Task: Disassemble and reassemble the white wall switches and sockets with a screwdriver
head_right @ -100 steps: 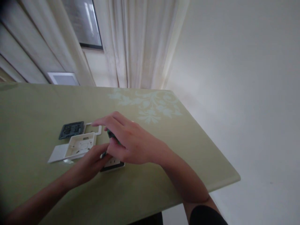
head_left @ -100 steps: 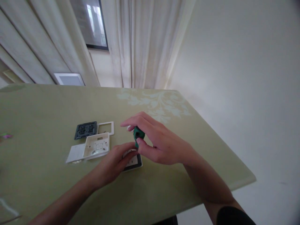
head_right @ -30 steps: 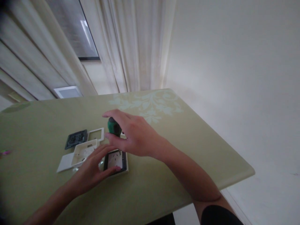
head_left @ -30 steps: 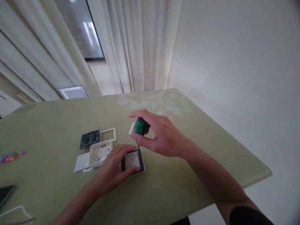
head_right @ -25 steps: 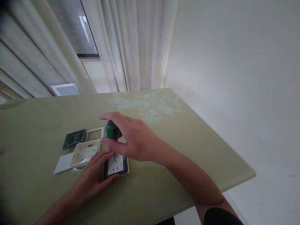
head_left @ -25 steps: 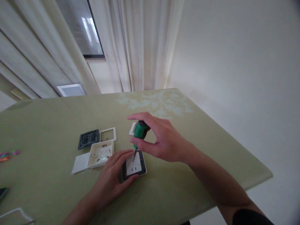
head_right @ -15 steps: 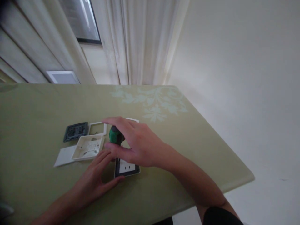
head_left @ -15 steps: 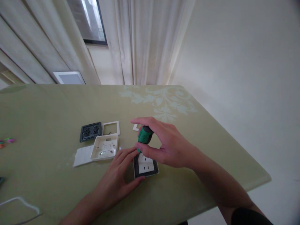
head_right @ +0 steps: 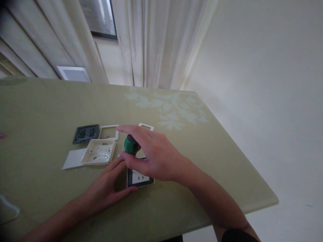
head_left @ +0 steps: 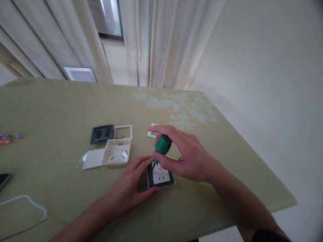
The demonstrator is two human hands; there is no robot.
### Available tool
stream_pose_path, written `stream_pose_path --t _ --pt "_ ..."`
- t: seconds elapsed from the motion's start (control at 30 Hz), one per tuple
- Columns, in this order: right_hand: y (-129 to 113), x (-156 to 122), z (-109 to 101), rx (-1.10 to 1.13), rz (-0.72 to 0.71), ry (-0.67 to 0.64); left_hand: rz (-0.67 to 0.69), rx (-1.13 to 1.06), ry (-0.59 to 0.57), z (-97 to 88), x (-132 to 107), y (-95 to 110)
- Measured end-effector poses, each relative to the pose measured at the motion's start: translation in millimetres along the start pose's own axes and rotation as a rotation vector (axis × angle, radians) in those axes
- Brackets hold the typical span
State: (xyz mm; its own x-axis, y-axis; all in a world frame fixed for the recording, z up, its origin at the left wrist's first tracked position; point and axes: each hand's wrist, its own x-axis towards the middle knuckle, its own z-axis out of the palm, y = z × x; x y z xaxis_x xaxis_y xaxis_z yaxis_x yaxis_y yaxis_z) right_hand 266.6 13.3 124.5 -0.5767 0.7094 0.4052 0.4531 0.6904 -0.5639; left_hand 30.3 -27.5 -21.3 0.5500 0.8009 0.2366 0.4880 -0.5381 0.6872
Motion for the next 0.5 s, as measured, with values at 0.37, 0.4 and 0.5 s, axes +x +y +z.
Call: stream_pose_path --t 0.37,0.4,0.5 --pt "-2.3 -2.1 -1.1 -0.086 -0.120 -0.016 0.008 -0.056 0.004 -3.3 2.8 3.8" --pt "-2.7 -2.6 -1.8 -0.180 -0.120 0.014 0.007 -0.048 0.016 -2.5 2.6 3.7" --pt "-4.6 -3.4 -5.5 -0.357 -0.098 0.058 0.009 -0.024 0.036 -0.4 2.2 2.9"
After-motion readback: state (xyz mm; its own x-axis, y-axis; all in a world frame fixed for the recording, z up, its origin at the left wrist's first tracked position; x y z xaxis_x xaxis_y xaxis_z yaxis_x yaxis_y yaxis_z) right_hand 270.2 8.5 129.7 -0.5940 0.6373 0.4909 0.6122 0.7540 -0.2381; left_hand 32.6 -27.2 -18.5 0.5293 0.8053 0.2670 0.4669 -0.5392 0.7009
